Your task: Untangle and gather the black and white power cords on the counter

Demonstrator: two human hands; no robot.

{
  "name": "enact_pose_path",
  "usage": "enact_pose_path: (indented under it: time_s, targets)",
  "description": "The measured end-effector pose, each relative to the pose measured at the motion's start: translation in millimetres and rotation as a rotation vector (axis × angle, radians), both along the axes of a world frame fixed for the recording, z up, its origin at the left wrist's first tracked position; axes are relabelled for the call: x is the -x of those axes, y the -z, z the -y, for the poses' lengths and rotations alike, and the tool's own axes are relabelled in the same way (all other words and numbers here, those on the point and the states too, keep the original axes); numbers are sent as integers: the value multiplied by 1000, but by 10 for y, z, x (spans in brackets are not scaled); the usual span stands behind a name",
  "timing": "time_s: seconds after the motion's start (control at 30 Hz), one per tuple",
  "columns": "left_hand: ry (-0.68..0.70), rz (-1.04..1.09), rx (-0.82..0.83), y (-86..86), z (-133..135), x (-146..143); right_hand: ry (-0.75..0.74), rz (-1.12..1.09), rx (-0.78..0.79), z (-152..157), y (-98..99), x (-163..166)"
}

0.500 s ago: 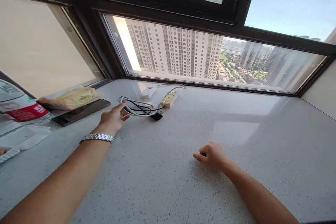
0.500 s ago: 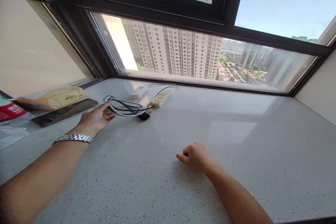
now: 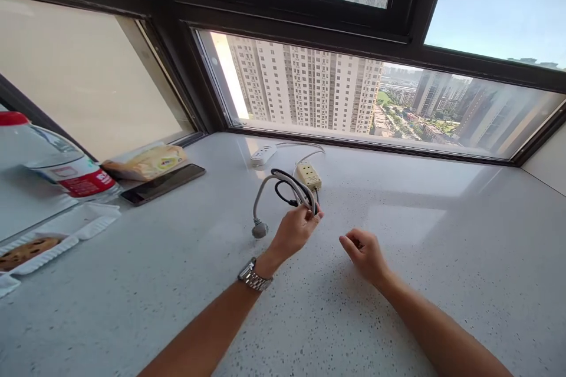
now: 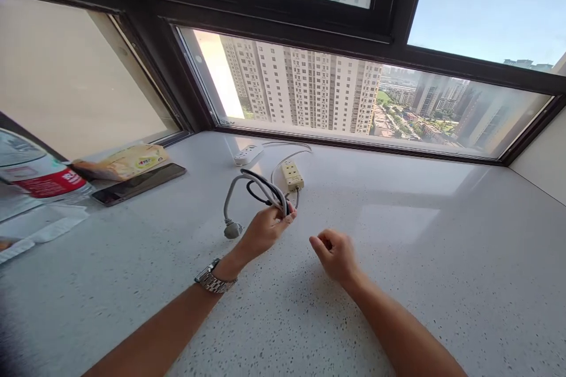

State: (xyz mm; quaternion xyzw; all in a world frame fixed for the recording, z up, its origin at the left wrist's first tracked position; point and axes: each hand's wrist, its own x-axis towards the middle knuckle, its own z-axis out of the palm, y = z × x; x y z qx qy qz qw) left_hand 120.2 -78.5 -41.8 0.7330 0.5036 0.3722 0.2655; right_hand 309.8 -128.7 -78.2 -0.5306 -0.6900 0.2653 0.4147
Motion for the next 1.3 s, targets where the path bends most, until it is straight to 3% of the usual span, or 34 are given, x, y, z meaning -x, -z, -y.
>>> enact_pose_path:
  time_s: [0.1, 0.2, 0.27, 0.37, 0.47, 0.57, 0.7, 0.77, 0.87, 1.0, 1.17, 1.3]
  targets:
    - [35, -210, -49, 61, 104, -172, 57, -195, -130, -81, -225, 162]
    - [66, -318, -78, 105, 180, -263, -105, -224, -165, -166, -438, 334]
    - [111, -361, -81, 96, 270, -246, -204, -191, -106, -205, -490, 406]
    - [191, -403, -41, -56, 486, -88, -270, -252, 48, -251, -454, 393]
    - [131, -300, -43, -369, 616, 157, -430, -370, 222, -329, -427, 249]
    - [22, -129, -215, -665, 439, 342, -611, -440, 382, -446, -469, 76]
    - [330, -156, -127, -776, -63, 365, -775, -586, 472, -581, -449, -64]
    - [458, -170, -66, -754, -238, 314, -767, -652, 489, -620, -380, -89]
    - [500, -153, -17, -729, -330, 239, -724, -684, 506, -656, -288, -93]
    - [450, -85, -34, -707, -305, 200, -615, -810, 505, -678, -291, -62]
    - [326, 28, -232, -613, -311, 202, -509, -936, 495, -684, -362, -25]
    - [219, 132, -284, -538, -347, 280, -259, -1047, 443, -763, -325, -78]
